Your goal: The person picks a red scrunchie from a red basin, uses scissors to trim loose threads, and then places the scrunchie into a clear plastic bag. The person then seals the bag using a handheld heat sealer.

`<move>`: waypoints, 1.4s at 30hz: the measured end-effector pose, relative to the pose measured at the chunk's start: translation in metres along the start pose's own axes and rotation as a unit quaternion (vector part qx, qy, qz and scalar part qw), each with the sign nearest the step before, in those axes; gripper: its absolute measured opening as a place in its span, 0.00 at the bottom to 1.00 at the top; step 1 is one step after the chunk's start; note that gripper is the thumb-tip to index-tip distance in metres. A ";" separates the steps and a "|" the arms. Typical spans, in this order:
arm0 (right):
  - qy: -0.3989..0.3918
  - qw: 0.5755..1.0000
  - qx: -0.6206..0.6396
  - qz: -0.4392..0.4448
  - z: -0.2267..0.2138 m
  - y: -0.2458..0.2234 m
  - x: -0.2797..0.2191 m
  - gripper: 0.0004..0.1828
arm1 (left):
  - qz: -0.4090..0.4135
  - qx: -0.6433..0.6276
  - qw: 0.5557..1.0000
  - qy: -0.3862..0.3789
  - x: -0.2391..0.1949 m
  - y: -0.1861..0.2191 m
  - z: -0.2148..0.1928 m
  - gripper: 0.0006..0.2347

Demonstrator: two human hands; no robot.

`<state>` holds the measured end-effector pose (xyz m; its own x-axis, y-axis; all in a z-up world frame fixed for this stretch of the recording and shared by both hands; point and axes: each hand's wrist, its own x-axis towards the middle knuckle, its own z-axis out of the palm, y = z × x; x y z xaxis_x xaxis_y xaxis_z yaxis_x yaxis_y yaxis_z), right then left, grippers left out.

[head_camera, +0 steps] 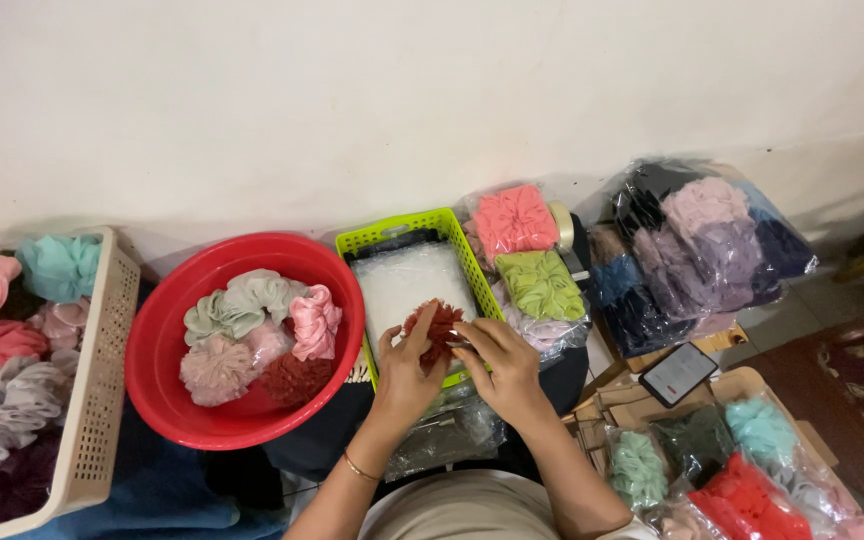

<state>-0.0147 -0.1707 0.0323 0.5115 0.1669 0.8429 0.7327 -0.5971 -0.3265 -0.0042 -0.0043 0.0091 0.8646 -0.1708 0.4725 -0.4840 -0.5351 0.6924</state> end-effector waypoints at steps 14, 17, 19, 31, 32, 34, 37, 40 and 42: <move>0.009 0.998 -0.060 -0.003 0.003 0.004 -0.008 0.09 | 0.028 0.046 0.998 0.010 -0.002 0.000 0.004 0.31; 0.011 0.998 -0.063 -0.011 0.006 0.003 -0.007 0.09 | 0.032 0.045 0.998 0.018 -0.003 -0.002 0.005 0.31; 0.016 0.998 -0.053 -0.013 0.008 0.007 -0.010 0.08 | 0.032 0.039 0.998 0.024 -0.004 -0.002 0.004 0.31; 0.006 0.998 0.051 0.047 0.015 0.012 -0.003 0.10 | 0.002 -0.032 0.999 0.015 0.000 0.011 -0.011 0.35; 0.016 0.993 0.088 0.079 0.018 0.017 -0.006 0.09 | -0.048 -0.118 0.992 0.009 -0.001 0.000 -0.008 0.35; 0.024 0.986 0.123 0.111 0.019 0.018 -0.004 0.10 | -0.097 -0.204 0.974 0.003 -0.003 -0.024 0.001 0.34; -0.003 0.969 0.219 0.112 0.021 0.011 0.005 0.17 | -0.089 -0.427 0.900 0.001 -0.007 -0.045 0.006 0.31; -0.046 0.960 0.254 0.111 0.038 0.022 0.000 0.16 | -0.076 -0.504 0.860 -0.017 -0.004 -0.037 0.000 0.36; -0.016 0.948 0.249 0.198 0.051 0.037 -0.011 0.13 | -0.081 -0.500 0.862 -0.007 -0.003 -0.046 0.003 0.44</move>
<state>0.0299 -0.1548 -0.0104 0.7981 0.0355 0.6015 0.5976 -0.1741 -0.7826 0.0161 0.0185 -0.0262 0.9297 -0.1750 0.3240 -0.2248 0.4270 0.8759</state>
